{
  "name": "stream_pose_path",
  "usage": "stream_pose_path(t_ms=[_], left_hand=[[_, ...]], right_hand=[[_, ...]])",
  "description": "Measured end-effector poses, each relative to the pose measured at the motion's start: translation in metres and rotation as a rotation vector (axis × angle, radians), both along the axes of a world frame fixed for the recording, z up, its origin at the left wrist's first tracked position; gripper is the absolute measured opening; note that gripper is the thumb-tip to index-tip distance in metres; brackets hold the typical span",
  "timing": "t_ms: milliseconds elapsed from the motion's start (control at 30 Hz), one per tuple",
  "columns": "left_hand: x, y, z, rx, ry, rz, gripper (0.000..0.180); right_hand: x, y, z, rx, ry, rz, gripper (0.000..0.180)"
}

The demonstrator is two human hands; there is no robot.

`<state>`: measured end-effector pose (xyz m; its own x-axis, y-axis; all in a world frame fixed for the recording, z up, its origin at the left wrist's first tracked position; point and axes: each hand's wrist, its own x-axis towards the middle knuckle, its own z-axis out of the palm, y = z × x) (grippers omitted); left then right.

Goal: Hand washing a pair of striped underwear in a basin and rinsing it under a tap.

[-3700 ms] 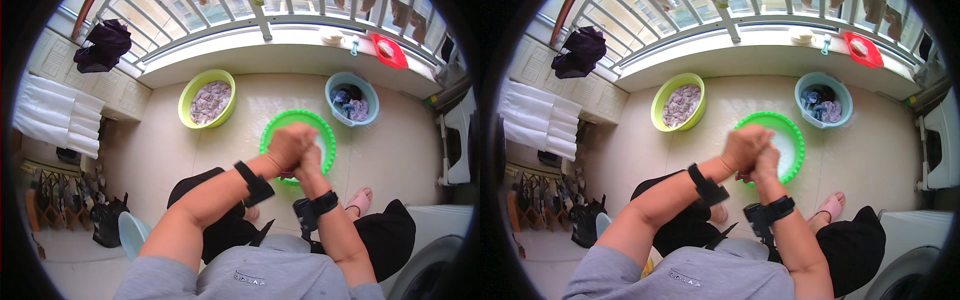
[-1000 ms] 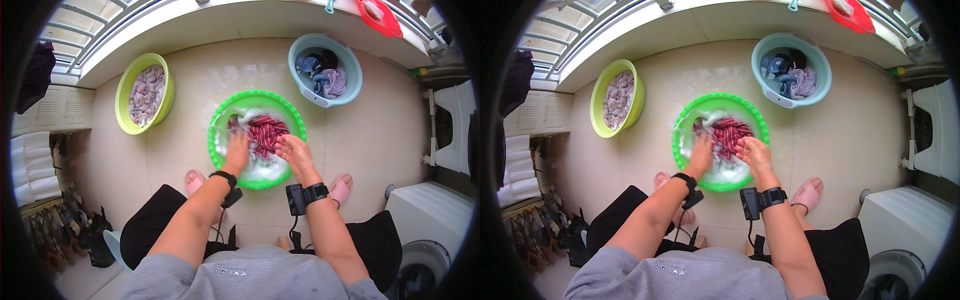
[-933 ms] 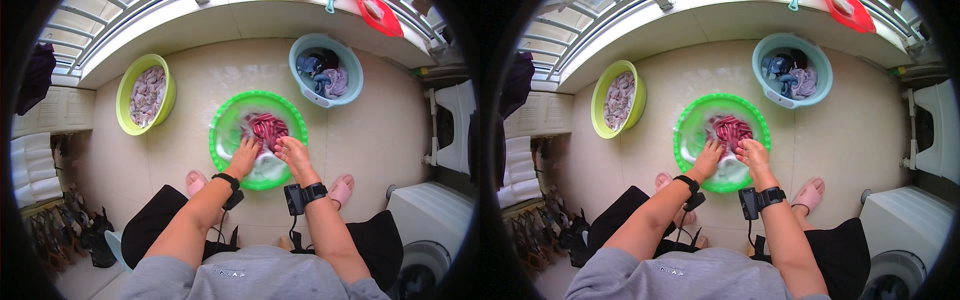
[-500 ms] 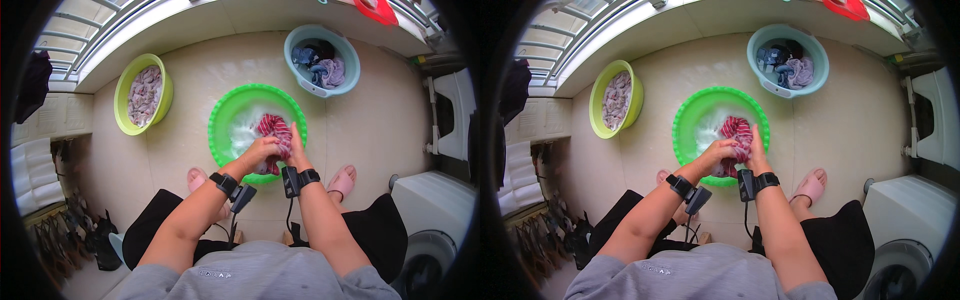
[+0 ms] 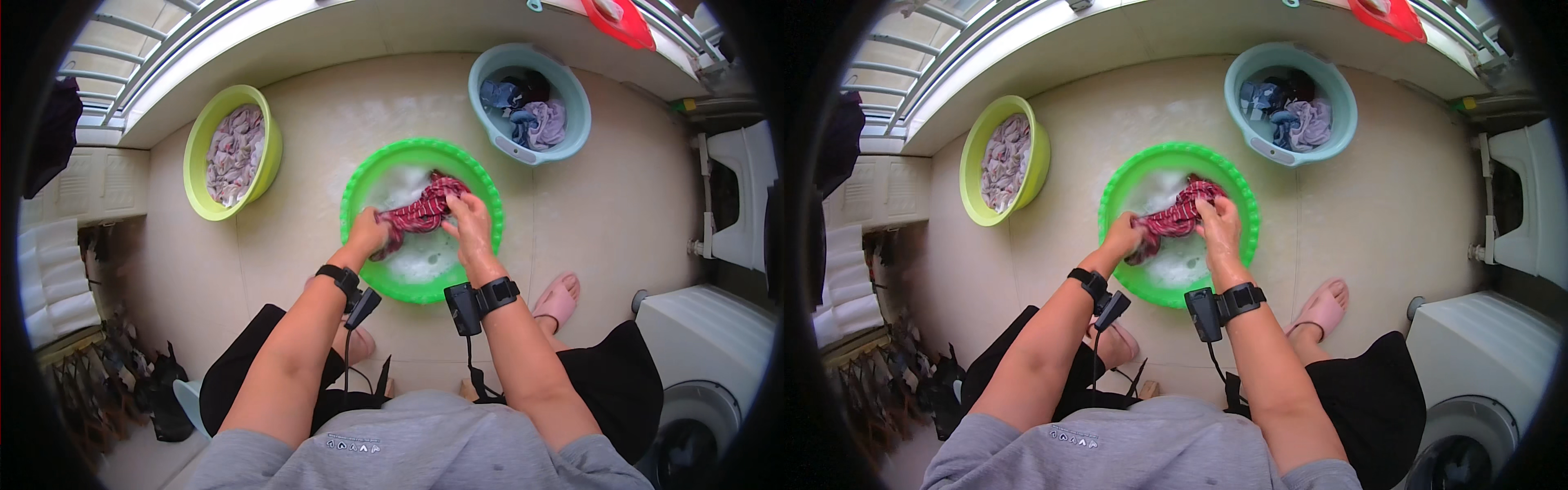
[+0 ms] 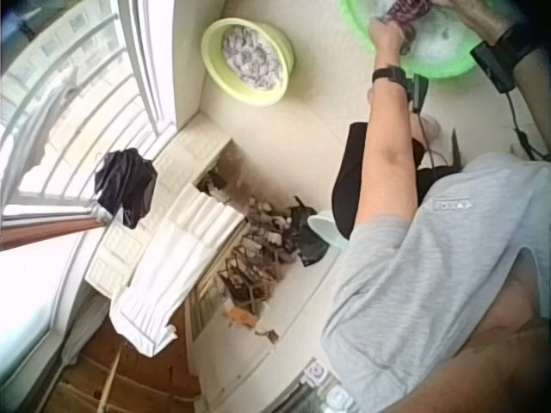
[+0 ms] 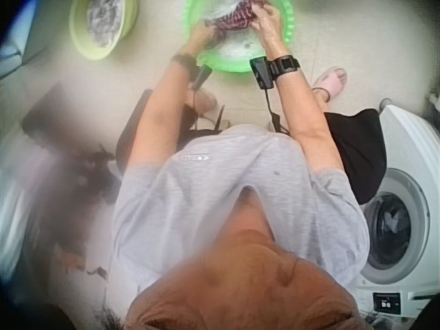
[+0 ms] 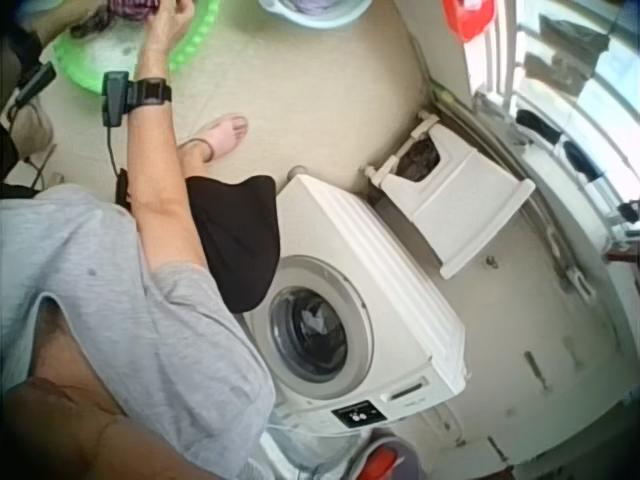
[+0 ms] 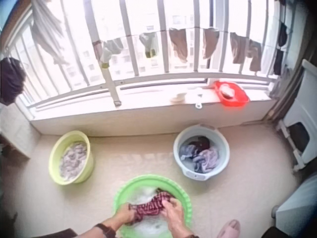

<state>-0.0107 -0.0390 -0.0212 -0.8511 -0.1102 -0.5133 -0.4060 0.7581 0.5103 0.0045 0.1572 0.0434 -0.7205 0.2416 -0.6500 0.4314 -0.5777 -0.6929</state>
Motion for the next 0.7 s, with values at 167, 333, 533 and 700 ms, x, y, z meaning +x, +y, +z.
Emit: stream_pose_path(t_ms=[167,333,533,700], left_hand=[[0.013,0.068,0.032,-0.329,0.349,-0.467,0.079],[0.035,0.059,-0.013,0.214,0.118,-0.775,0.047],[0.030,0.061,0.004,0.092,0.277,-0.374,0.040],[0.027,0.109,0.067,0.666,-0.074,-0.515,0.018]], right_hand=[[0.020,0.023,-0.054,0.525,-0.123,0.116,0.048],[0.023,0.010,-0.054,0.440,-0.124,0.069,0.047],[0.025,-0.002,-0.038,0.037,-0.298,-0.002,0.048],[0.022,0.024,-0.079,-0.483,-0.068,-0.007,0.044]])
